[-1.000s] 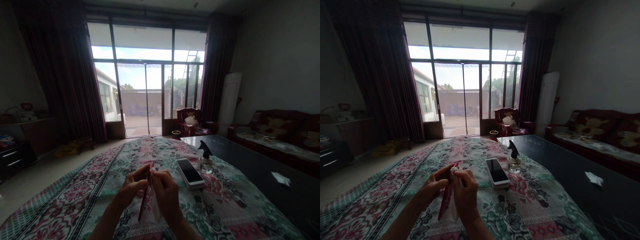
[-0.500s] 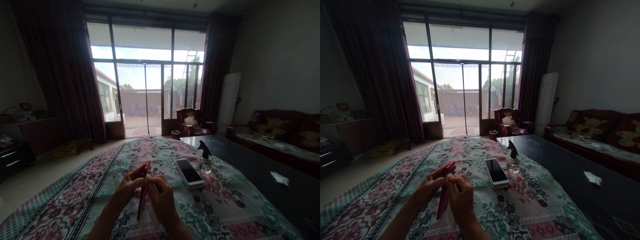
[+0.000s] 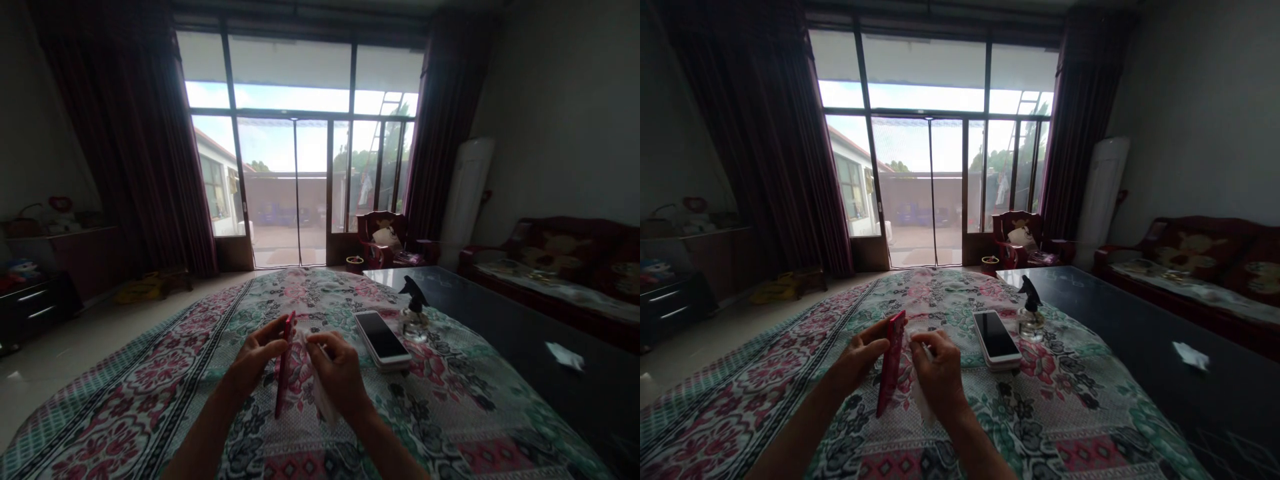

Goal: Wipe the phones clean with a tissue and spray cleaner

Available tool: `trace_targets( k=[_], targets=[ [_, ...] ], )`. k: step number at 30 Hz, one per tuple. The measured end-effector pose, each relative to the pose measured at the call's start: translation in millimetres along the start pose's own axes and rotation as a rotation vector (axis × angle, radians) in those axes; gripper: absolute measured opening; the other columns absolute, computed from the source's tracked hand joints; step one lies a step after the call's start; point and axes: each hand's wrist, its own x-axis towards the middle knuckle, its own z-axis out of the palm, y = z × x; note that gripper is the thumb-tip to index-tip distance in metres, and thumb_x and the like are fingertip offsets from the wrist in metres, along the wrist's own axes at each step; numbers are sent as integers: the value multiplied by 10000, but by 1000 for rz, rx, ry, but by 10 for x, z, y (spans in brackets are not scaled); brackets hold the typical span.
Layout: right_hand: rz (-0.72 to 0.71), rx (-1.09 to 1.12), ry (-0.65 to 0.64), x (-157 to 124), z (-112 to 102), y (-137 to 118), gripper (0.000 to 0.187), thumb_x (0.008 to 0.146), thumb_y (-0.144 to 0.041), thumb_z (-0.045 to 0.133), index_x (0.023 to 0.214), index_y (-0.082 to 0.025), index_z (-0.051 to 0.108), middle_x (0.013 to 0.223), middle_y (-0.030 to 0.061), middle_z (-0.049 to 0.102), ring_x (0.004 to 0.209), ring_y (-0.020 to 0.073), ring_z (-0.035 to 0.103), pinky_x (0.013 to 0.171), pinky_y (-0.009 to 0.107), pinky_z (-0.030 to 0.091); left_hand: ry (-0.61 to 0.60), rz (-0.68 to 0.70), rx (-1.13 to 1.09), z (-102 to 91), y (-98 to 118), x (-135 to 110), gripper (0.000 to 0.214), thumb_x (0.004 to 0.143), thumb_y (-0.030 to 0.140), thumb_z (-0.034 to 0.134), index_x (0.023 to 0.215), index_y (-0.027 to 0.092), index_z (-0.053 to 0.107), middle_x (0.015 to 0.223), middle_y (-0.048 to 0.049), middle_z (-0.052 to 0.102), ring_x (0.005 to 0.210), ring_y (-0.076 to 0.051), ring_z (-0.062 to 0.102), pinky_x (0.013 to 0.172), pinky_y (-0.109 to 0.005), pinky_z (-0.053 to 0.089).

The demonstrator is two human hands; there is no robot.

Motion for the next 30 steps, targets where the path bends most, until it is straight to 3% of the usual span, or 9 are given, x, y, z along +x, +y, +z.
trace_targets(
  k=[5,8,11,18,23,25,30],
  targets=[
    [58,-59,132,101,-119,128,186,802,-343,592,820,-193,701,776,31,659,687,158,590,629,250,451,-2,-19,593,162,73,-17,710,609,286,750,1284,188,552,1107,-59,686,1041,-272,593,911,-358,448],
    [99,-81,183,113,-147,212,222,789,-377,590,822,-190,704,794,44,679,687,168,597,636,264,457,-13,42,941,252,-32,-27,698,588,292,734,1259,189,571,1115,-64,677,1021,-273,594,909,-351,445],
    [120,-98,166,86,-142,298,238,777,-387,588,816,-187,710,814,55,691,716,183,609,655,275,461,-28,76,1155,275,-189,-18,704,591,289,702,1269,168,554,1212,-99,627,1108,-291,546,965,-357,407],
    [195,-116,78,2,-101,447,256,778,-388,569,821,-184,717,828,62,702,750,200,620,690,288,456,-27,-70,1309,163,-325,-16,693,661,383,629,1296,131,509,1261,-128,577,1157,-309,501,978,-353,380],
    [199,-114,75,-9,-85,489,252,790,-382,557,824,-188,714,826,57,698,751,198,616,699,288,455,-207,-216,1302,-61,-175,-92,914,508,347,734,1360,191,441,1242,-110,555,1133,-330,499,949,-361,402],
    [199,-115,76,-10,-84,500,246,788,-377,558,819,-189,714,819,54,696,746,197,615,701,289,456,-227,-279,1347,-125,-114,-124,888,489,325,733,1332,209,477,1165,-108,577,1097,-335,517,929,-373,414],
    [205,-111,84,-15,-85,515,251,780,-376,566,831,-182,717,837,62,701,765,202,621,711,293,459,-99,-387,1420,-58,-81,-134,806,503,399,725,1261,208,529,1112,-128,602,1014,-354,575,821,-381,463]
  ],
)
